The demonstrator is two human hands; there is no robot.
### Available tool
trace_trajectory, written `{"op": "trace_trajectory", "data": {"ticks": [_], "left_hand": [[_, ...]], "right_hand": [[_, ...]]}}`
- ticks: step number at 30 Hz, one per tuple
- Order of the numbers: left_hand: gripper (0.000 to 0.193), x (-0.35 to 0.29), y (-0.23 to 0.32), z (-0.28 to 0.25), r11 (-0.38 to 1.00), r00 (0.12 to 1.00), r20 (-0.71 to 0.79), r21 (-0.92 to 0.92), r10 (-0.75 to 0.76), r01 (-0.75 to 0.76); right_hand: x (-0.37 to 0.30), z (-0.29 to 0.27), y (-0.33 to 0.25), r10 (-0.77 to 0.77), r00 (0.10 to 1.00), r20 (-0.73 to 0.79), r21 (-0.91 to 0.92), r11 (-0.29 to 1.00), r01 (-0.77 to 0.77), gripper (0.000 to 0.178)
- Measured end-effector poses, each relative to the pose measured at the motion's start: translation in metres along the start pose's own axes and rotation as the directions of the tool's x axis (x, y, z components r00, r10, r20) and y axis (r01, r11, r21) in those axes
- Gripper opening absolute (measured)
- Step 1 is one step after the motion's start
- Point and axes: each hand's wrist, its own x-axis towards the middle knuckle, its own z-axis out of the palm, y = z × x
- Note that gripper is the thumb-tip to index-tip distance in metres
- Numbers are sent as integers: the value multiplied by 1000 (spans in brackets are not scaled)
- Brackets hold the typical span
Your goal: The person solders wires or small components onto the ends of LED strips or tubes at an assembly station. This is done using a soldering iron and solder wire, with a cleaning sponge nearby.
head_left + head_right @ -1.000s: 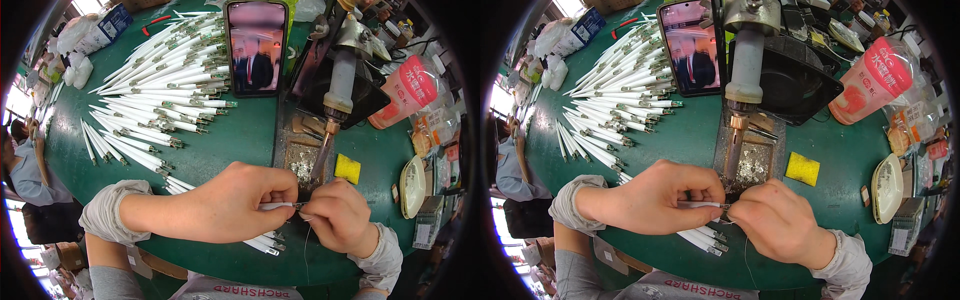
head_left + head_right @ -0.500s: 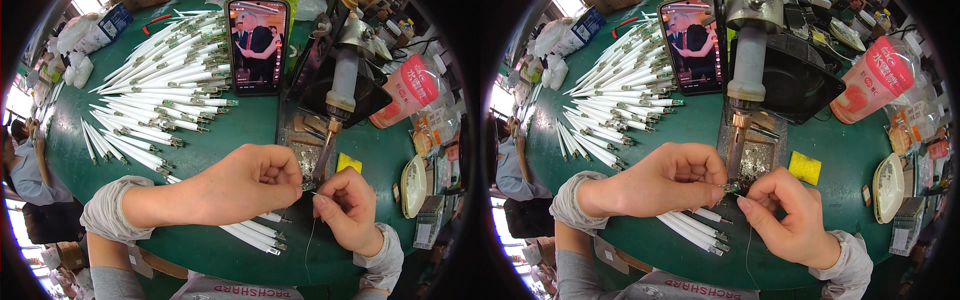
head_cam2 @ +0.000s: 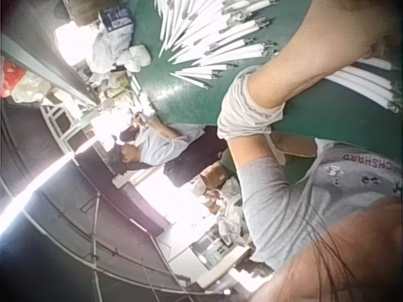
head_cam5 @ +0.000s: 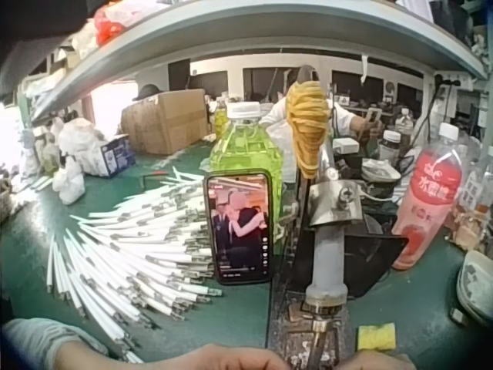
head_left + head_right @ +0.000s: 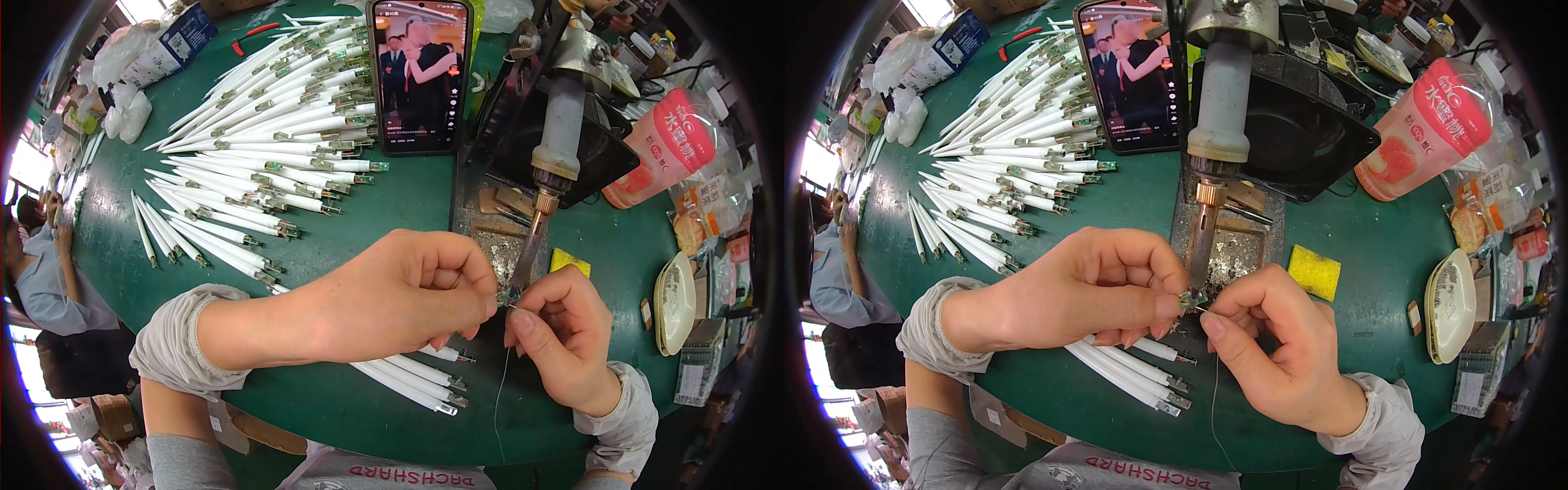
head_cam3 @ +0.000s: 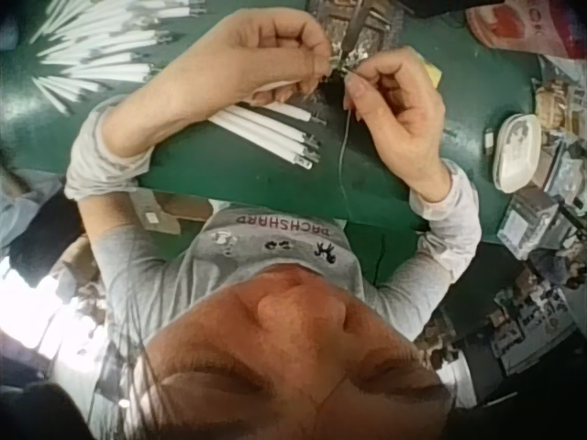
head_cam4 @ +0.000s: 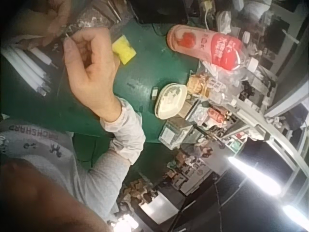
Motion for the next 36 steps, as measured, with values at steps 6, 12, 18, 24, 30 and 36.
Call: {"op": "trace_trajectory", "data": {"ticks": [6, 12, 18, 24, 30, 36], "left_hand": [[5, 1, -1, -1, 1000, 1000, 6, -5, 17, -17], [5, -2, 0, -2, 999, 999, -38, 24, -21, 22], [7, -4, -14, 4, 968, 988, -82, 227, 128, -106], [10, -7, -16, 13, 861, 956, -100, 468, 275, -199], [10, -9, -18, 15, 744, 906, -37, 586, 421, -321], [14, -6, -39, 14, 423, 792, 194, 759, 579, -495]], "right_hand": [[-1, -3, 4, -7, 1000, -9, 25, 1000, 7, 10], [0, -5, 8, 10, 1000, -7, 34, 999, -9, 11], [-1, -11, 5, 125, 990, 60, 105, 986, -131, 11], [-2, -11, 11, 134, 990, 44, 78, 987, -137, 11], [-2, -9, 19, 68, 997, 25, 25, 997, -69, 10], [-3, -7, 25, 24, 999, 29, -57, 998, -23, 10]]}}
